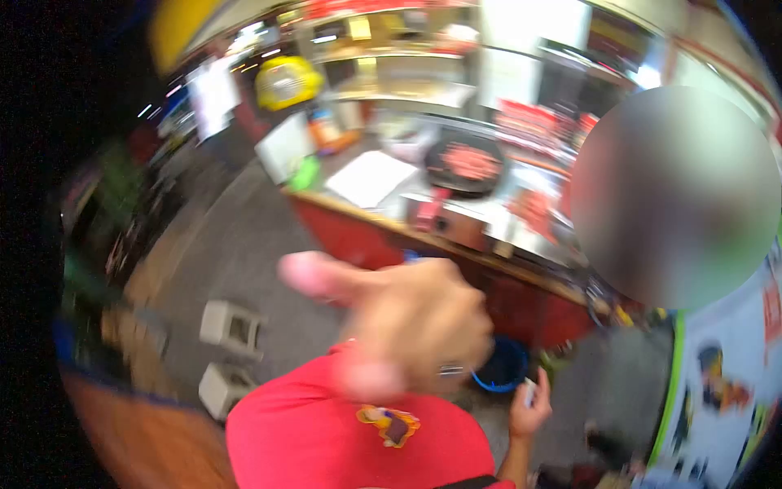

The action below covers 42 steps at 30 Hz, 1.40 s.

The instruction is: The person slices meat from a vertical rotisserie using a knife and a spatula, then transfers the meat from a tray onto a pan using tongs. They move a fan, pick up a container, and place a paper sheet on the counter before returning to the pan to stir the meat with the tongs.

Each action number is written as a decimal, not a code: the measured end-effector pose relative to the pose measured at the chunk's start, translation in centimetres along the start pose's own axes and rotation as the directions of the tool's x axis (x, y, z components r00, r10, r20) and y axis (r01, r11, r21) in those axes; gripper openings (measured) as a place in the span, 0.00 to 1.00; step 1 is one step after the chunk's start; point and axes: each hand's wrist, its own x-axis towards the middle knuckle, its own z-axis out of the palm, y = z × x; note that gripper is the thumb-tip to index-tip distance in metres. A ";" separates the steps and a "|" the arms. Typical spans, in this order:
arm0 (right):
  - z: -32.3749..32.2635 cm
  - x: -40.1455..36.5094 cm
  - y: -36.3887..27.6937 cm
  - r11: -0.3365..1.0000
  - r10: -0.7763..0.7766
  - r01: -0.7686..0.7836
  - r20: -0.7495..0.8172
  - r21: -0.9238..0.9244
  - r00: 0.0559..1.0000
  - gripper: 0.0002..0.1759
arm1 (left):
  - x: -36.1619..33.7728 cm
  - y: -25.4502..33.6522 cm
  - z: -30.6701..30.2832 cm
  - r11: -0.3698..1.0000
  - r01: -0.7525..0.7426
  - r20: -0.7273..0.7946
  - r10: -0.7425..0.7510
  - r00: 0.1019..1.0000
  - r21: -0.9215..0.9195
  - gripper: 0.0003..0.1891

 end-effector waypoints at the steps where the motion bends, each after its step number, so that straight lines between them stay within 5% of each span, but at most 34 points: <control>1: 0.8 -0.1 0.0 0.994 -0.012 0.014 -0.016 0.112 1.000 0.30 | -0.6 0.9 0.7 1.000 -0.017 -0.039 0.017 0.999 0.003 0.63; 5: 2.7 1.0 -0.6 0.997 -0.061 0.061 -0.002 0.055 0.998 0.30 | -4.0 5.7 5.3 0.913 0.350 -0.297 -0.281 0.912 0.210 0.60; 11: 9.1 5.1 -2.8 0.977 -0.210 0.209 -0.020 -0.027 0.977 0.28 | -13.9 14.1 11.3 0.804 0.506 -0.612 -0.236 0.755 0.313 0.53; 14: 12.4 6.5 -4.7 0.987 -0.152 0.150 -0.043 -0.057 0.987 0.27 | -25.3 17.7 14.3 0.756 0.631 -0.930 -0.084 0.357 0.174 0.42; 17: 15.4 7.2 -5.8 0.981 -0.184 0.180 -0.045 -0.075 0.982 0.26 | -40.5 19.9 20.0 0.764 0.643 -0.981 0.084 -0.174 -0.049 0.35; 19: 17.3 7.4 -6.0 0.963 -0.258 0.253 -0.047 -0.096 0.965 0.26 | -49.3 19.5 25.7 0.792 0.593 -0.846 0.214 -0.488 -0.142 0.35; 22: 19.4 7.9 -5.8 0.951 -0.299 0.291 -0.065 -0.104 0.952 0.25 | -66.1 15.4 34.1 0.868 0.489 -0.422 0.410 -0.808 -0.093 0.27; 23: 20.0 8.2 -5.8 0.950 -0.304 0.297 -0.061 -0.102 0.951 0.25 | -64.1 14.7 38.9 0.751 0.562 -0.408 0.418 -0.811 -0.347 0.28; 24: 20.5 8.4 -5.9 0.940 -0.337 0.330 -0.080 -0.091 0.938 0.25 | -72.4 13.0 42.7 0.730 0.426 -0.225 0.363 -0.904 -0.534 0.29; 25: 20.8 8.8 -5.9 0.929 -0.369 0.362 -0.102 -0.084 0.924 0.25 | -67.2 12.6 45.3 0.622 0.423 -0.176 0.420 -0.890 -0.659 0.31; 26: 20.5 9.4 -5.4 0.937 -0.343 0.335 -0.074 -0.104 0.936 0.25 | -73.3 11.8 48.4 0.541 0.250 -0.055 0.351 -0.935 -0.803 0.29; 28: 21.1 9.2 -7.5 0.923 -0.375 0.359 -0.108 -0.140 0.921 0.25 | -73.4 12.8 50.1 -0.094 0.133 -0.144 0.111 -0.983 -0.987 0.26; 31: 21.5 9.0 -9.2 0.919 -0.383 0.364 -0.126 -0.152 0.915 0.26 | -74.1 12.2 53.1 0.278 0.019 0.050 0.240 -0.969 -0.960 0.25; 34: 21.2 8.7 -8.7 0.934 -0.345 0.326 -0.126 -0.147 0.930 0.26 | -69.8 14.0 48.4 0.333 0.176 -0.072 0.304 -0.950 -0.926 0.27; 36: 21.1 8.2 -8.0 0.940 -0.336 0.323 -0.148 -0.106 0.930 0.26 | -71.1 15.3 44.9 0.191 0.249 -0.183 0.310 -0.933 -0.949 0.33; 38: 20.6 6.9 -8.3 0.969 -0.241 0.229 -0.151 -0.096 0.959 0.27 | -72.1 15.8 41.0 0.185 0.390 -0.319 0.324 -0.891 -0.902 0.33; 42: 19.7 4.3 -8.6 0.980 -0.176 0.153 -0.194 -0.131 0.965 0.27 | -71.3 17.7 32.6 -0.108 0.650 -0.640 0.353 -0.682 -0.752 0.30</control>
